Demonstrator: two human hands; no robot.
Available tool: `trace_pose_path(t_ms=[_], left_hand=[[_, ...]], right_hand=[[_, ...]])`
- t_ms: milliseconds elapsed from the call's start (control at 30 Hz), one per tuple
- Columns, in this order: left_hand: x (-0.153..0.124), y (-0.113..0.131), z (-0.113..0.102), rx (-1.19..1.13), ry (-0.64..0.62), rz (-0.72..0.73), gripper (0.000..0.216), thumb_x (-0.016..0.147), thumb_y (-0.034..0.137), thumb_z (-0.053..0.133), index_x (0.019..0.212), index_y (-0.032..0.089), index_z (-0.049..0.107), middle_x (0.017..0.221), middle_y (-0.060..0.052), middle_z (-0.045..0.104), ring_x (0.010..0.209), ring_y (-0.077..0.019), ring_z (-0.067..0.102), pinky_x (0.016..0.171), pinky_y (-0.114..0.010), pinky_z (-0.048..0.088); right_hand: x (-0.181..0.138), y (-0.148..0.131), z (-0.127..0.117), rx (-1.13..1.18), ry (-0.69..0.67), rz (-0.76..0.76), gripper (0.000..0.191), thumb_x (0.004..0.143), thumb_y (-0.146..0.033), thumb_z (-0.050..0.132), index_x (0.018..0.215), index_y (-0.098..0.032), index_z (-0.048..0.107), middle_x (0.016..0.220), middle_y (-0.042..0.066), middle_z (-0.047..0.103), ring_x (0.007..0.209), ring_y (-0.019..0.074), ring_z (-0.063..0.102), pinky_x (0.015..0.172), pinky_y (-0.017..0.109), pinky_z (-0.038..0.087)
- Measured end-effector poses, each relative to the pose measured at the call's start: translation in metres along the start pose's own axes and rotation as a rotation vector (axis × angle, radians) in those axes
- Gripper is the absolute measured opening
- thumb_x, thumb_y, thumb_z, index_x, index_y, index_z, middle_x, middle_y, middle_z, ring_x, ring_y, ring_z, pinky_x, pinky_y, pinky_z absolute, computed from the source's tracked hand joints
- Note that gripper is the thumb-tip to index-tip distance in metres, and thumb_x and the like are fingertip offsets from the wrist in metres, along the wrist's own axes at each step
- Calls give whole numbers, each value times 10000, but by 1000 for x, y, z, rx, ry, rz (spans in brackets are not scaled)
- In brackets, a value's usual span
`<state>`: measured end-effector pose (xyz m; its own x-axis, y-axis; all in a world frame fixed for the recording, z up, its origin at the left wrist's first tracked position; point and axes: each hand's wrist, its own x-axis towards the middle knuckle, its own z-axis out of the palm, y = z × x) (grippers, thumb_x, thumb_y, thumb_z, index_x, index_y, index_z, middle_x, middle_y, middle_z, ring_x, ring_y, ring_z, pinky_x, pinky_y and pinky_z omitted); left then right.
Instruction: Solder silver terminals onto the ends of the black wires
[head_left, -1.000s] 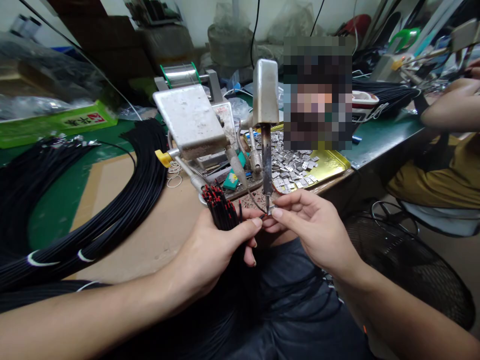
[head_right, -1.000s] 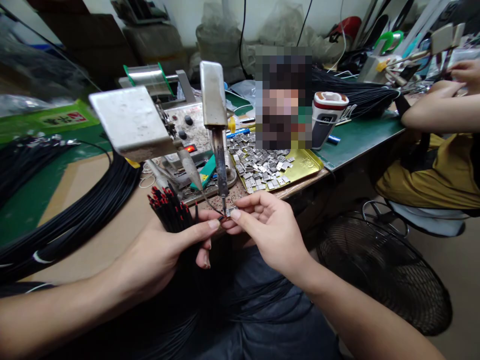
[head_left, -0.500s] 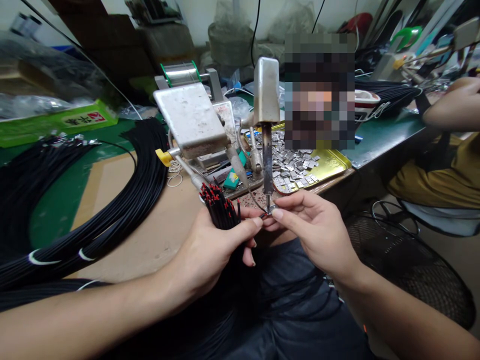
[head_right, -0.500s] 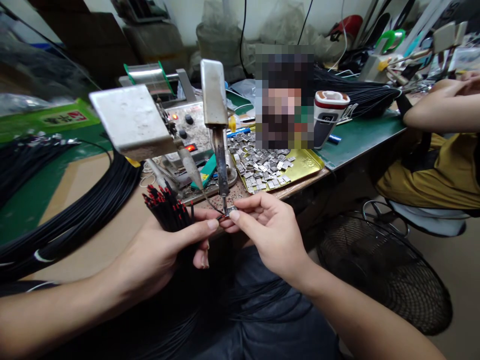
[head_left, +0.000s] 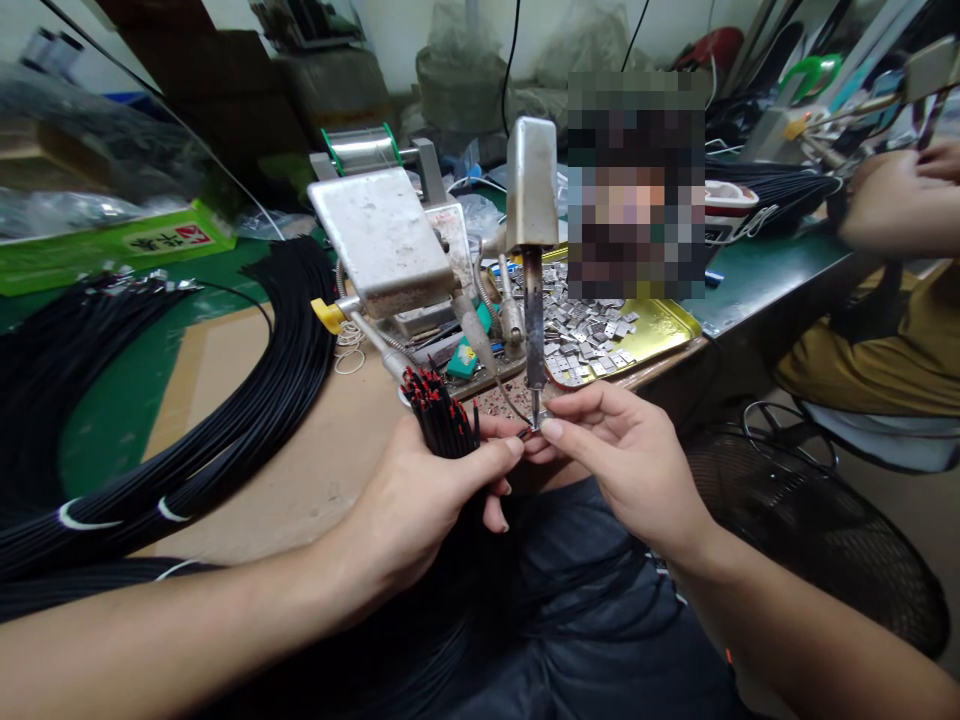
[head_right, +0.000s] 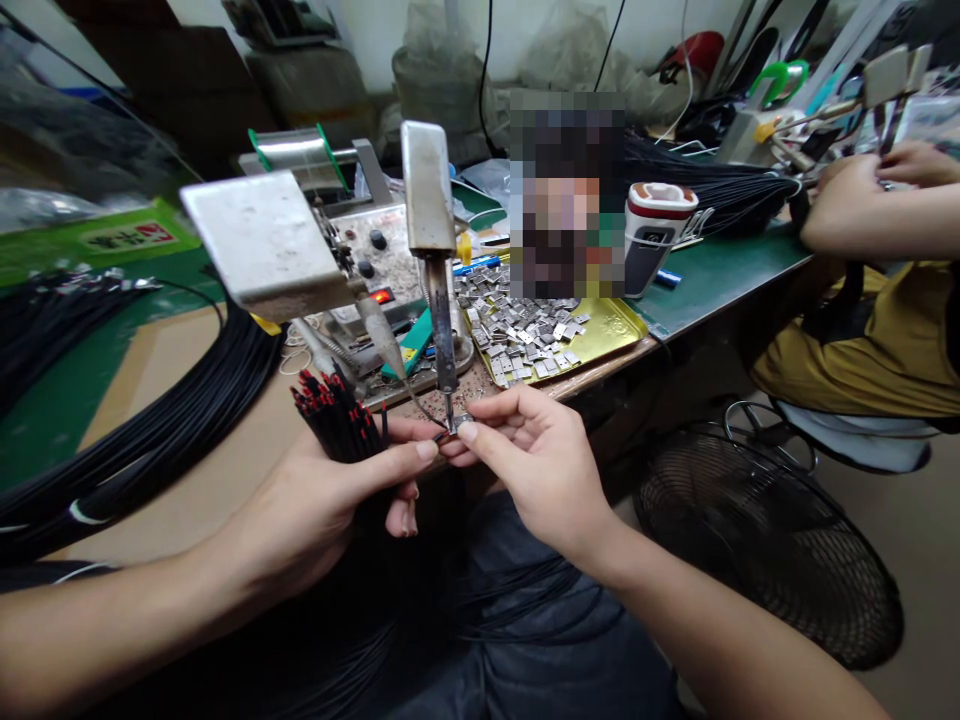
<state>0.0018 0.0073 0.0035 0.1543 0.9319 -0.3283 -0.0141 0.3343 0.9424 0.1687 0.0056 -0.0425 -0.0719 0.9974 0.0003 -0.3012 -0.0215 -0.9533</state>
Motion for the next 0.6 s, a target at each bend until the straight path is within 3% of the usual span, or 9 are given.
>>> trace_pose_path(t_ms=[600], left_hand=[[-2, -1, -3, 20, -46, 0, 253, 702, 251, 789, 859, 123, 637, 589, 14, 637, 400, -117, 580, 421, -225, 490]], right_hand=[[-4, 1, 3, -32, 56, -8, 203, 719, -261, 829, 825, -182, 675, 731, 31, 752, 669, 193, 734, 662, 323, 622]])
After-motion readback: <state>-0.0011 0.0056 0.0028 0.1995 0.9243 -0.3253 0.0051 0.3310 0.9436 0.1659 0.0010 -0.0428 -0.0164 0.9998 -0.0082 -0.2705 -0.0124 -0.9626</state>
